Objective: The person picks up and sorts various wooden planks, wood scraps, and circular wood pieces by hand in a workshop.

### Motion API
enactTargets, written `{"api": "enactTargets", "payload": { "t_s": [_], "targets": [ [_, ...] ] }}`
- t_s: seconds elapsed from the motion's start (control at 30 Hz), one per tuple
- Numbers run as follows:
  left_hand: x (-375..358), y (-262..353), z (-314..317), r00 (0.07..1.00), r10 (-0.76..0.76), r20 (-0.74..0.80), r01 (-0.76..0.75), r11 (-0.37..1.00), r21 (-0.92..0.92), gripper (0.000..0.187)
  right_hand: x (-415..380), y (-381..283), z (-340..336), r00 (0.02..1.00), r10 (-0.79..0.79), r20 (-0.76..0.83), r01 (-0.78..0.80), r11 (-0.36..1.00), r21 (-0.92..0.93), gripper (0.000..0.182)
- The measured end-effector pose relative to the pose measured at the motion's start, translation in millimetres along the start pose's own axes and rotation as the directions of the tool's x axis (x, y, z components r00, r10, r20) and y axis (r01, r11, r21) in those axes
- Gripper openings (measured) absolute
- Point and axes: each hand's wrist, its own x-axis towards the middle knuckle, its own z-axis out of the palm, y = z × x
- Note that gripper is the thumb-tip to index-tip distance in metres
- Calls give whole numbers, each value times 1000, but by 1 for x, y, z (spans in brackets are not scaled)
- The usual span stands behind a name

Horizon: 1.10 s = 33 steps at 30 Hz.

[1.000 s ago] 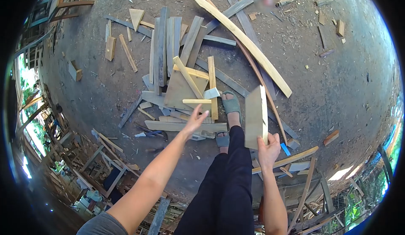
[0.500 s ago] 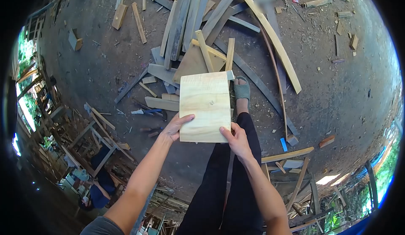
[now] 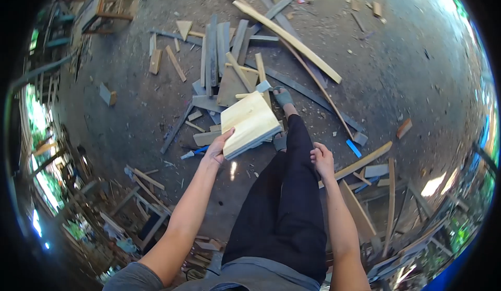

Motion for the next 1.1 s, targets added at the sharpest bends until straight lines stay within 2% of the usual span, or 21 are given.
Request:
{"api": "enactTargets", "payload": {
  "t_s": [0.1,0.13,0.2,0.27,0.3,0.33,0.4,0.47,0.53,0.6,0.67,0.7,0.73,0.8,0.83,0.87,0.93,0.97,1.0,1.07,1.1],
  "targets": [
    [-18,-6,11,1000,26,12,-27,993,118,45,-36,91,-41,986,81,-149,-69,994,84,30],
    [-19,-9,9,997,80,-15,-74,969,237,44,-55,117,-51,982,92,-165,-72,989,126,30],
    [-28,-14,20,993,117,-21,-99,910,402,43,-91,163,-62,925,305,-227,-285,952,115,28],
    [-44,-25,44,992,128,19,-119,849,515,43,-125,188,-66,875,408,-258,-369,910,190,27],
    [-49,-31,54,995,94,-18,-68,828,556,42,-142,198,-65,829,492,-266,-445,868,218,27],
    [-51,-40,63,997,76,-8,-56,804,592,42,-153,207,-64,818,508,-270,-445,856,264,27],
    [-56,-59,78,999,-27,-33,42,777,629,42,-168,219,-61,813,491,-314,-339,837,430,22],
    [-62,-88,92,999,-46,0,32,708,705,41,-173,223,-58,860,410,-305,-203,821,533,22],
    [-78,-121,110,990,-137,27,63,608,791,43,-186,194,-59,926,272,-263,-28,742,670,31],
    [-89,-153,108,950,-292,110,94,603,792,52,-215,146,-65,992,61,-112,70,471,879,52],
    [-107,-190,104,880,-451,148,187,617,764,58,-251,107,-67,969,-226,-102,154,226,962,58],
    [-110,-208,99,834,-526,167,215,588,780,63,-277,89,-69,960,-263,-91,142,182,973,58],
    [-112,-229,94,816,-549,182,205,568,797,64,-305,79,-72,954,-271,-125,178,181,967,56],
    [-120,-269,81,778,-607,163,303,590,748,64,-334,97,-66,848,-296,-440,507,211,836,53],
    [-122,-286,72,689,-695,206,370,581,725,58,-350,112,-75,834,-303,-461,527,190,828,53],
    [-126,-303,60,682,-704,197,356,556,751,58,-370,128,-83,818,-334,-468,545,192,816,52],
    [-135,-344,35,538,-771,340,344,569,747,50,-404,165,-94,780,-352,-518,598,171,783,51],
    [-142,-368,22,363,-843,397,500,535,681,47,-416,187,-98,758,-372,-535,638,252,728,50],
    [-152,-388,13,336,-859,387,495,510,704,47,-431,208,-103,738,-396,-546,670,336,662,49],
    [-174,-416,-2,425,-848,315,430,496,755,47,-466,243,-112,740,-383,-552,667,320,672,49],
    [-184,-428,-6,501,-807,312,291,496,818,47,-481,262,-116,719,-401,-568,692,339,637,48]
  ]
}}
